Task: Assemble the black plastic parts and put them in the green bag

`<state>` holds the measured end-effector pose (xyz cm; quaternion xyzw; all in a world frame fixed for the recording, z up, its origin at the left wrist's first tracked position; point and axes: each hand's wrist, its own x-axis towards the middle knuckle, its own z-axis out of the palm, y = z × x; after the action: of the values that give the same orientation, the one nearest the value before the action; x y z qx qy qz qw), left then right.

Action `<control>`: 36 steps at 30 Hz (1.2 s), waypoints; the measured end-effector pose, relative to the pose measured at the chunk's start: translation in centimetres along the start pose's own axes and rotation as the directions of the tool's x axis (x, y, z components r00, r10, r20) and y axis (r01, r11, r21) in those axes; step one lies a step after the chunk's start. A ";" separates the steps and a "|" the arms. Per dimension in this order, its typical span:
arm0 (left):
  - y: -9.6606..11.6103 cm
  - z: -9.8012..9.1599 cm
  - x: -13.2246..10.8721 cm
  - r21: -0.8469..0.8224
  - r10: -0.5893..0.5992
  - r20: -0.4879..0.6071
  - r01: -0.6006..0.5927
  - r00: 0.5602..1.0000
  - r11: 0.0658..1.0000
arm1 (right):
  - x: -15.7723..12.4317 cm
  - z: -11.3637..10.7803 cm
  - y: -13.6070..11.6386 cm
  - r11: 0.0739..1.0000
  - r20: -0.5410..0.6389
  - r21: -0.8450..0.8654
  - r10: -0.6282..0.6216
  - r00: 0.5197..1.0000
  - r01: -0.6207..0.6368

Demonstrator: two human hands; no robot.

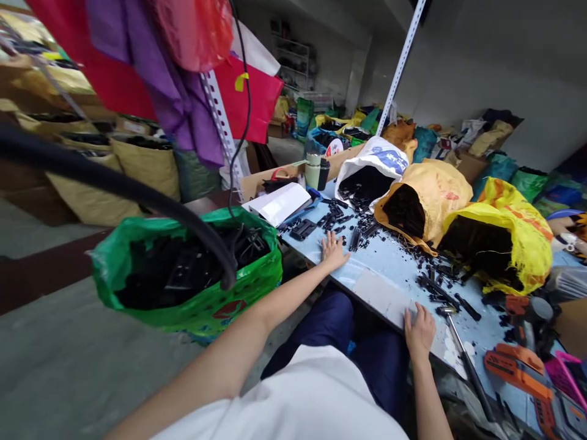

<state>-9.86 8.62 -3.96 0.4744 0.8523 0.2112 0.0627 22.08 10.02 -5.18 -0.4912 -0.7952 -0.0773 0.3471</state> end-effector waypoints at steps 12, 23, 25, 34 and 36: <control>-3.6 -2.6 21.0 0.096 -0.341 0.046 0.336 0.939 0.937 | -1.8 -0.2 0.5 0.996 0.088 -0.090 -0.006 0.996 0.014; -1.1 -0.6 15.3 0.171 -0.032 0.264 -0.014 0.964 0.985 | -0.9 -1.0 -0.6 0.990 0.091 -0.125 -0.053 0.994 0.064; -0.5 -1.1 14.8 0.171 -0.076 0.266 0.031 0.961 0.985 | -1.0 -1.0 -0.7 0.992 0.066 -0.113 -0.046 0.997 0.053; 5.7 -1.0 5.5 0.133 0.209 0.352 -0.270 0.912 0.954 | -1.5 -0.5 -0.7 0.996 0.025 -0.093 0.006 1.000 -0.004; 5.9 -0.9 3.4 0.158 0.196 0.330 -0.258 0.924 0.953 | -1.6 -0.4 -0.7 0.995 0.019 -0.095 0.011 1.000 -0.009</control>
<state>-7.37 13.93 -0.39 0.6014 0.7876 0.0536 0.1231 22.12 8.36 -5.73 -0.5120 -0.7915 -0.1084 0.3158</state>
